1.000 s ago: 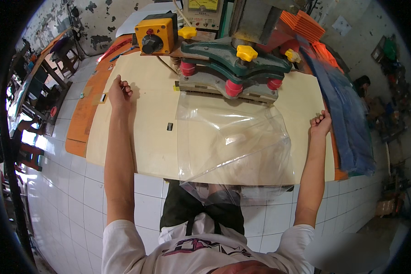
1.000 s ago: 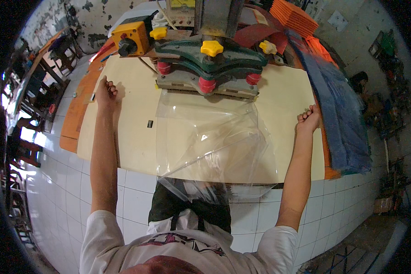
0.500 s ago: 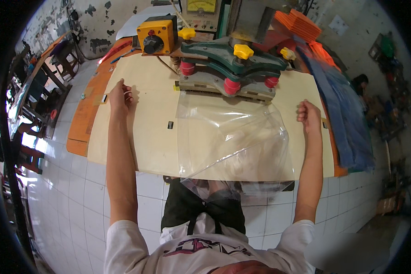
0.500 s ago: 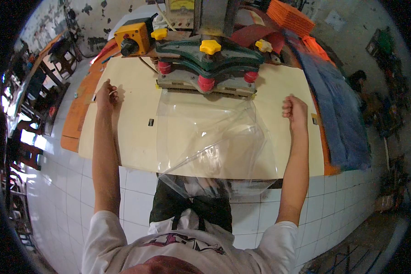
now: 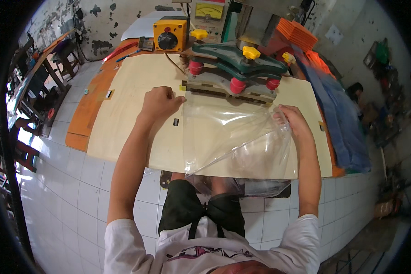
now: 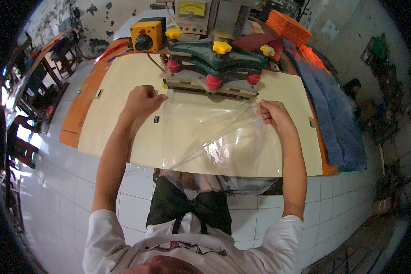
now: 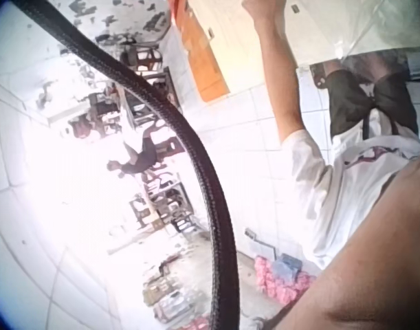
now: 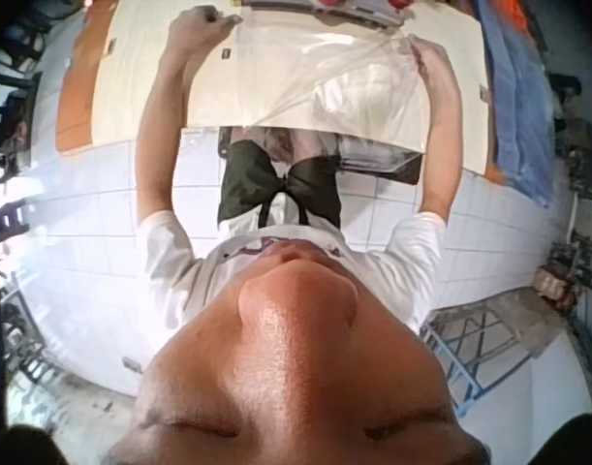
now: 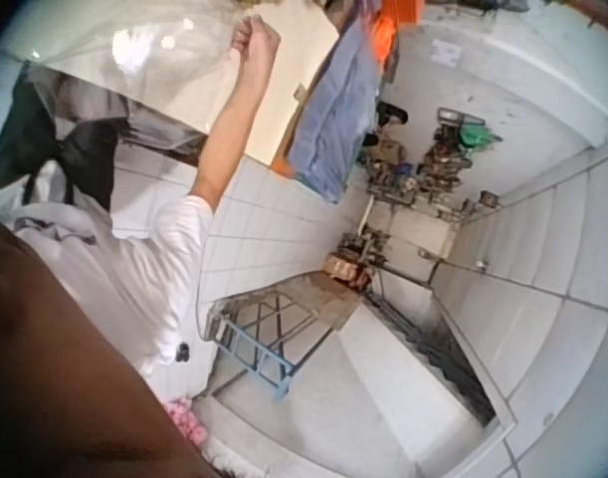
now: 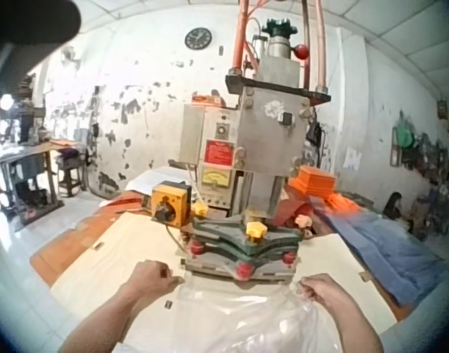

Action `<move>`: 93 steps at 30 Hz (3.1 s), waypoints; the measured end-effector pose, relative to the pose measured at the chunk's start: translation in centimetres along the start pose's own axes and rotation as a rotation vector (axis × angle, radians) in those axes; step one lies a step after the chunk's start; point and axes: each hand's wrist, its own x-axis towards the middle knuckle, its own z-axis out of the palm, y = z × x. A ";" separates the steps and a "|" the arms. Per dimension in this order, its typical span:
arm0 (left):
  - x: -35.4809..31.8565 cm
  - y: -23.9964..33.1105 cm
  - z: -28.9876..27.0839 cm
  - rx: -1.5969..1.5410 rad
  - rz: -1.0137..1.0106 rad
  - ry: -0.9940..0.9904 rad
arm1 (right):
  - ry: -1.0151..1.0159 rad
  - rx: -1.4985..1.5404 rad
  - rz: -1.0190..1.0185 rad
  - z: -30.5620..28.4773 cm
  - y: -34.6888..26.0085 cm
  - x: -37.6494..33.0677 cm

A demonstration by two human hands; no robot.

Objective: The person takes the plastic film bag from the machine work table and opens, pulls, and separates its layers and edges by hand.

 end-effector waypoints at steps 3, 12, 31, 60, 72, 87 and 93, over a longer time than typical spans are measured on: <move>0.1 -0.6 0.3 0.042 0.009 0.004 | -0.075 0.010 -0.002 0.7 -0.5 0.1; -0.1 -1.6 1.9 0.040 -0.007 -0.024 | -0.192 -0.316 -0.044 2.4 1.3 2.6; -1.3 0.5 3.7 -0.233 0.216 -0.226 | -0.307 -0.078 -0.345 0.5 2.0 -16.6; -6.3 6.5 3.0 -1.212 0.222 -0.788 | -0.312 -0.443 -0.435 7.3 -1.2 -16.2; -6.3 6.1 2.6 -1.293 0.182 -0.840 | -0.374 -0.037 -0.108 8.9 -1.1 -15.2; -6.7 6.4 2.5 -1.322 0.054 -0.899 | -0.414 -0.160 -0.275 12.4 -3.6 -12.9; -6.7 6.7 2.0 -1.214 0.093 -0.848 | -0.407 -0.118 -0.279 12.7 -3.4 -13.1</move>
